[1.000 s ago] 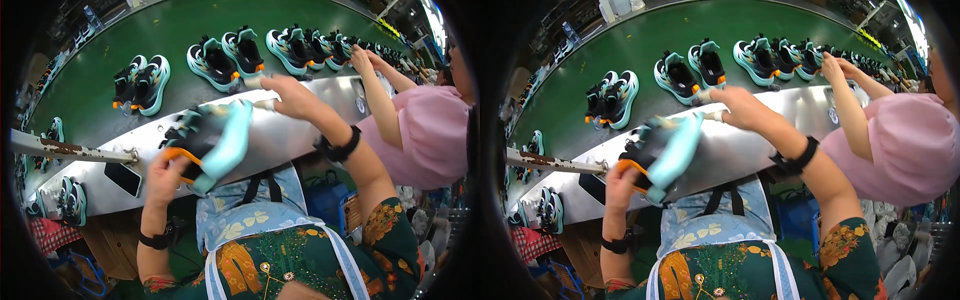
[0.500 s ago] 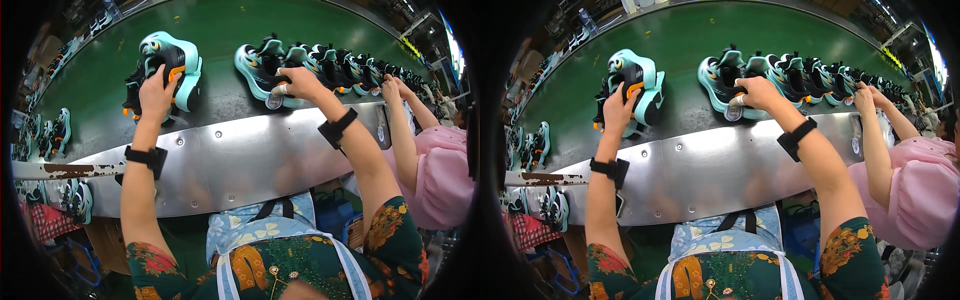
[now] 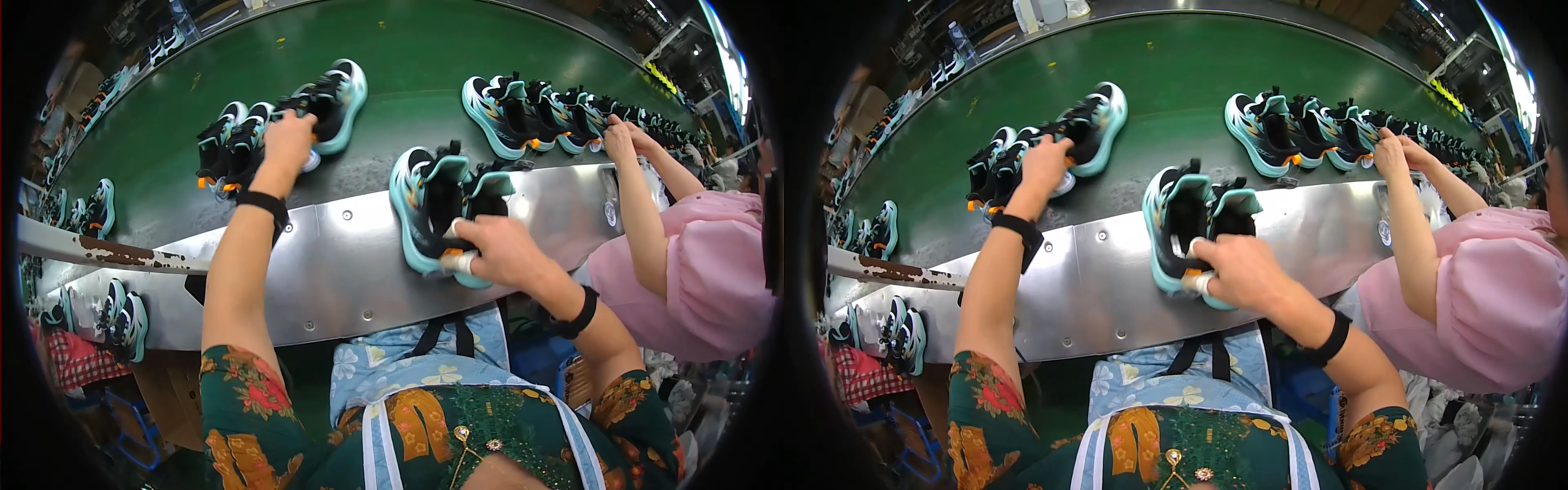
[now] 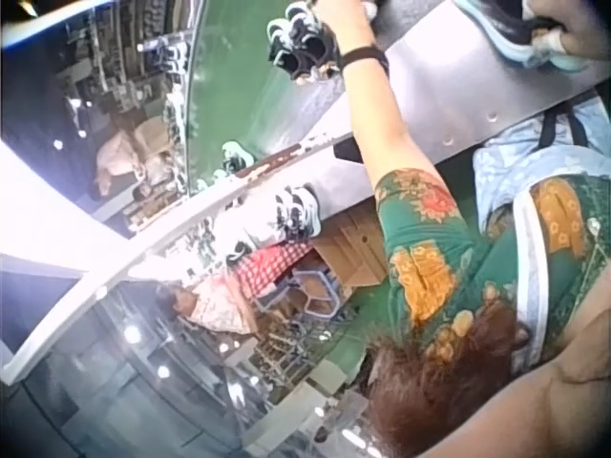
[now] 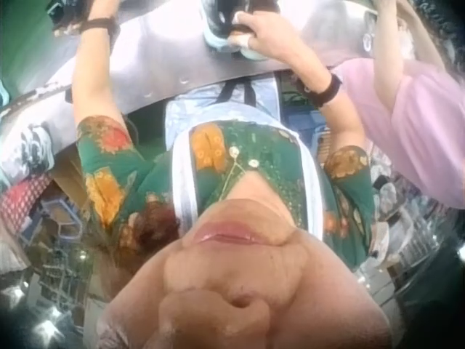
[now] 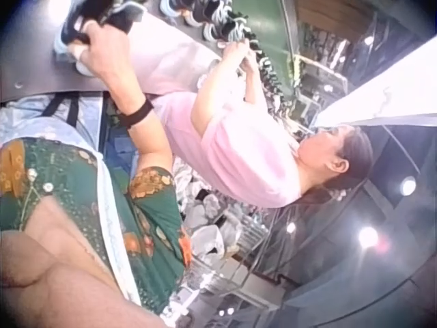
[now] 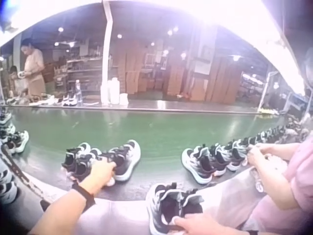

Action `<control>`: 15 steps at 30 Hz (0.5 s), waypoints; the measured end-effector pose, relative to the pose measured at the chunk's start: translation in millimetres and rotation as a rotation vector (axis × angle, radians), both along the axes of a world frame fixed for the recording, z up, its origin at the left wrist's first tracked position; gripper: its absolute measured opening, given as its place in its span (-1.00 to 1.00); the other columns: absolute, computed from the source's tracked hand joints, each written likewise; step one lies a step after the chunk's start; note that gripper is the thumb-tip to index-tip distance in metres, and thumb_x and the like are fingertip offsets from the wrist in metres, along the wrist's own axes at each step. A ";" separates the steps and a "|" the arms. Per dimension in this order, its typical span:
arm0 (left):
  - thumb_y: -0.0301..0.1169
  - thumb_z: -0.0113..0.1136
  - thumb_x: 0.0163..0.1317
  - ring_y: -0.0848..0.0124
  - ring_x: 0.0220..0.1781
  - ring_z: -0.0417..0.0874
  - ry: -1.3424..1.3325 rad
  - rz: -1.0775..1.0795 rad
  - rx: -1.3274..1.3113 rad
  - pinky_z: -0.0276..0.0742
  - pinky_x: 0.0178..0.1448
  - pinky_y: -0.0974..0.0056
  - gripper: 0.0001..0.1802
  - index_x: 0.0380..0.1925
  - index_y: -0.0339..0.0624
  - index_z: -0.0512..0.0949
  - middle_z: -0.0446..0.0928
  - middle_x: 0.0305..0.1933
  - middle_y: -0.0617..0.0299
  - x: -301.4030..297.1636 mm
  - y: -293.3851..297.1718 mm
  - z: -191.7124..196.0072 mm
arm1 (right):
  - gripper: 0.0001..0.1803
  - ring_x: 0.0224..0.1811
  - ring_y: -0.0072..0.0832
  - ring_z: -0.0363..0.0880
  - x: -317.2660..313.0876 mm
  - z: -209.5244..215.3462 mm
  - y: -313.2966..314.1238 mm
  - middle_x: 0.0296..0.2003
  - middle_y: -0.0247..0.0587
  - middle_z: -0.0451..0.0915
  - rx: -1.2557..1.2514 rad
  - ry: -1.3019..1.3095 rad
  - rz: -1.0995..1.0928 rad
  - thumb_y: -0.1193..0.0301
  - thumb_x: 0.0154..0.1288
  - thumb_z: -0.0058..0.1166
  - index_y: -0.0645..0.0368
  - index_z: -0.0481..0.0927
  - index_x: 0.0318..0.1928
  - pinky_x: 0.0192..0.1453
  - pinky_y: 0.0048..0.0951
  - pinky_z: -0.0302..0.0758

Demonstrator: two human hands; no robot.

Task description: Cleaning and inspecting shoes on a production line in a factory.

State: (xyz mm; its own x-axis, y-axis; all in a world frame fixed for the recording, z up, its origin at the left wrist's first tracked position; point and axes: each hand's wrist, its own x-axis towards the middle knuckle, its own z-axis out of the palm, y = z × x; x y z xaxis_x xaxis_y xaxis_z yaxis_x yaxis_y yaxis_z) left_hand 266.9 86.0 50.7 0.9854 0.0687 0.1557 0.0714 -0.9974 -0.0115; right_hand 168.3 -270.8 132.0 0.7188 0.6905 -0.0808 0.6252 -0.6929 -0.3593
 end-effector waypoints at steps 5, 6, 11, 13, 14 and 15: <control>-0.49 0.17 0.12 0.03 0.10 0.52 -0.471 -0.149 -0.179 0.35 0.13 -0.05 -0.59 0.03 -0.03 0.51 0.52 -0.04 -0.03 -31.6 -19.7 12.6 | -0.55 -0.31 -0.06 0.53 -70.5 -8.0 14.6 -0.40 -0.02 0.50 0.120 0.127 0.096 0.17 0.07 0.30 0.11 0.54 -0.08 -0.25 -0.11 0.48; -0.54 0.14 0.11 0.05 0.12 0.49 -0.448 -0.219 -0.349 0.37 0.12 -0.01 -0.53 0.10 -0.13 0.46 0.51 0.03 -0.02 -52.3 -42.9 25.2 | -0.51 -0.29 -0.04 0.51 -78.2 -11.8 14.5 -0.37 0.01 0.49 0.145 0.188 0.110 0.18 0.09 0.30 0.14 0.53 -0.01 -0.23 -0.13 0.48; -0.42 0.27 0.10 0.24 -0.06 0.56 -0.226 -0.139 -0.844 0.45 -0.09 0.27 -0.57 0.01 -0.28 0.50 0.54 -0.07 0.03 -206.7 -116.4 53.6 | -0.40 -0.28 -0.28 0.53 -47.0 39.1 -19.6 -0.30 -0.15 0.53 0.501 0.707 0.399 0.21 0.06 0.36 0.07 0.57 0.14 -0.15 -0.31 0.48; -0.45 0.29 0.09 0.15 -0.19 0.55 -0.124 0.000 -0.899 0.47 -0.13 0.18 -0.69 -0.17 -0.30 0.50 0.51 -0.20 0.01 -244.6 -137.5 60.8 | -0.39 -0.27 -0.39 0.53 -13.1 42.9 -38.2 -0.23 -0.23 0.57 0.400 0.705 0.190 0.27 0.03 0.40 -0.01 0.57 0.16 -0.12 -0.34 0.49; -0.51 0.28 0.08 0.19 -0.30 0.55 -0.187 -0.045 -0.950 0.45 -0.23 0.20 -0.81 -0.29 -0.27 0.52 0.52 -0.30 0.06 -254.7 -148.6 60.7 | -0.35 -0.26 -0.40 0.52 -0.3 48.9 -44.4 -0.19 -0.23 0.58 0.212 0.641 0.023 0.28 0.04 0.39 -0.04 0.53 0.21 -0.10 -0.31 0.50; -0.55 0.27 0.06 0.16 -0.38 0.55 -0.175 -0.101 -0.997 0.45 -0.28 0.21 -0.88 -0.39 -0.26 0.53 0.51 -0.38 0.07 -263.8 -158.0 63.1 | -0.35 -0.26 -0.40 0.52 3.4 45.5 -43.5 -0.19 -0.23 0.58 0.210 0.631 0.002 0.28 0.04 0.39 -0.04 0.53 0.21 -0.10 -0.31 0.50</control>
